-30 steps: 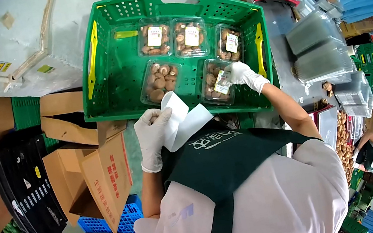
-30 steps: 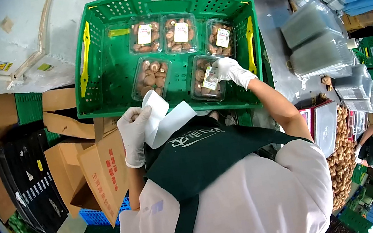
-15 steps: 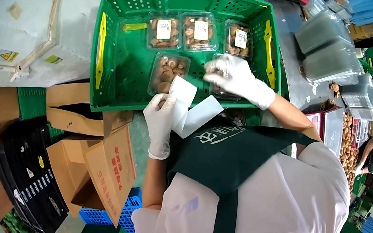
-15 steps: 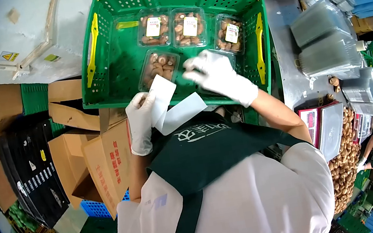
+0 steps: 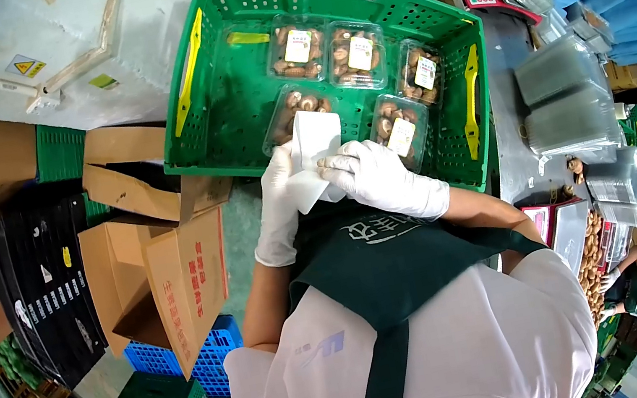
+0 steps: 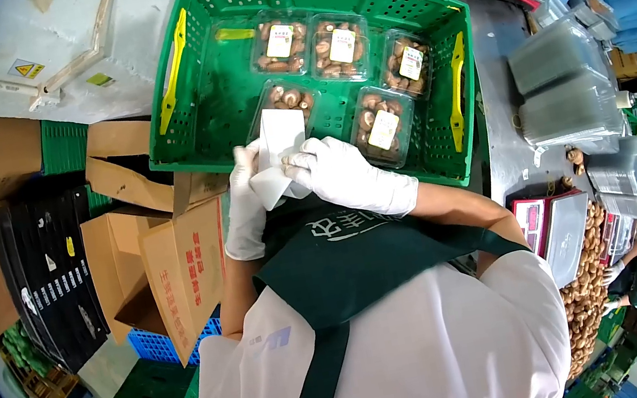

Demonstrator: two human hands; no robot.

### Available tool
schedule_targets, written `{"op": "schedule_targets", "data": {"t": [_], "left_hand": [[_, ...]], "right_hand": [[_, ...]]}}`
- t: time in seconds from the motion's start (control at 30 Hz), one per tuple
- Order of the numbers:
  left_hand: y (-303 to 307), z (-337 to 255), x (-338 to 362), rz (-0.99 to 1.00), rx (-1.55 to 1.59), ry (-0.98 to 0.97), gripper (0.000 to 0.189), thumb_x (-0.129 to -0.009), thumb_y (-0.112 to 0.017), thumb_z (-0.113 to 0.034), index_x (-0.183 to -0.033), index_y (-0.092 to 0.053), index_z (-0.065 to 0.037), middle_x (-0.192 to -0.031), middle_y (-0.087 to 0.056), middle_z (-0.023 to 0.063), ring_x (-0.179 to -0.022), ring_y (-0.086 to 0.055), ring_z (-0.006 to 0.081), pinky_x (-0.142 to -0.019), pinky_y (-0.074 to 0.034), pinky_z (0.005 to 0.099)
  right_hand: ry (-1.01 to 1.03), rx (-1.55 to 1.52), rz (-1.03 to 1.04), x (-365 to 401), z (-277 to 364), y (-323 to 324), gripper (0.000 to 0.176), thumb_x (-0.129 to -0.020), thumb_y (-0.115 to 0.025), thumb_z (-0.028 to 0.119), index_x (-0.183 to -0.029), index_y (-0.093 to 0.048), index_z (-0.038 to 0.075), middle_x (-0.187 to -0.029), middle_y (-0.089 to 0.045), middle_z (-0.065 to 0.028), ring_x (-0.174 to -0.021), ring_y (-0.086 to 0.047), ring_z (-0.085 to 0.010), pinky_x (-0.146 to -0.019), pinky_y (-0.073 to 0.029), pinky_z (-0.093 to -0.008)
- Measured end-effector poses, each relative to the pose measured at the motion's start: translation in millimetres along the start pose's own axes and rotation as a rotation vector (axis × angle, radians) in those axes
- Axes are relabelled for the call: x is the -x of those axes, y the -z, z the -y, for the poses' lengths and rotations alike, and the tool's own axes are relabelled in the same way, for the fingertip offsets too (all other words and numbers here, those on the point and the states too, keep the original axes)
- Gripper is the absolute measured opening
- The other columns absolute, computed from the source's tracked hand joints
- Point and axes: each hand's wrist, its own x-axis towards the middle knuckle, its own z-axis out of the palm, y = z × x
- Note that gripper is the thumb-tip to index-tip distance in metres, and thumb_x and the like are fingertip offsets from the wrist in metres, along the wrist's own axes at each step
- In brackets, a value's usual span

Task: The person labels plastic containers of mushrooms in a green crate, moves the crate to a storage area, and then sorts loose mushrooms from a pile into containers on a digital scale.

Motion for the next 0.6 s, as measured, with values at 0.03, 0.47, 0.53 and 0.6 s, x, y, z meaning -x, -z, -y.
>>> {"op": "schedule_targets", "data": {"t": [0.03,0.47,0.53,0.6], "left_hand": [[0.4,-4.4,2.2,0.082,0.208,0.048,0.061,-0.096,-0.035,-0.052,-0.120,-0.050,0.002,-0.108,-0.060,0.0126,-0.096,-0.059,0.0172,-0.085,-0.047,0.0296],[56.1,-13.0,5.6,-0.524,-0.278,-0.309,0.018,-0.082,-0.061,-0.002,-0.098,-0.064,0.006,-0.091,-0.066,0.0062,-0.078,-0.060,0.0103,-0.071,-0.047,0.0234],[85.6,-29.8,19.0,-0.595,-0.184,-0.323,0.021,-0.083,-0.059,-0.004,-0.101,-0.063,0.006,-0.095,-0.064,0.0066,-0.084,-0.059,0.0111,-0.074,-0.047,0.0245],[117.6,-38.2,31.1,-0.657,-0.178,-0.355,0.022,-0.085,-0.058,-0.005,-0.103,-0.063,0.006,-0.094,-0.065,0.0069,-0.083,-0.060,0.0124,-0.074,-0.048,0.0250]], "right_hand": [[-0.018,-0.038,-0.001,0.5,-0.5,-0.2,0.039,-0.063,-0.066,0.011,-0.101,-0.065,0.012,-0.101,-0.062,0.0007,-0.082,-0.055,-0.0184,-0.065,-0.048,-0.0300],[-0.573,-1.088,-0.439,1.0,-21.5,12.8,0.009,-0.082,-0.065,0.010,-0.086,-0.068,0.003,-0.093,-0.068,-0.0079,-0.077,-0.063,-0.0120,-0.067,-0.049,-0.0222],[-1.232,-1.145,-0.132,-6.6,-44.6,19.9,0.014,-0.085,-0.064,0.012,-0.090,-0.065,-0.001,-0.089,-0.066,-0.0088,-0.067,-0.061,-0.0169,-0.059,-0.050,-0.0262],[-1.383,-1.294,-0.124,-0.6,-66.0,-12.9,0.017,-0.086,-0.065,0.015,-0.094,-0.064,-0.001,-0.088,-0.066,-0.0077,-0.066,-0.060,-0.0148,-0.056,-0.048,-0.0246]]}}
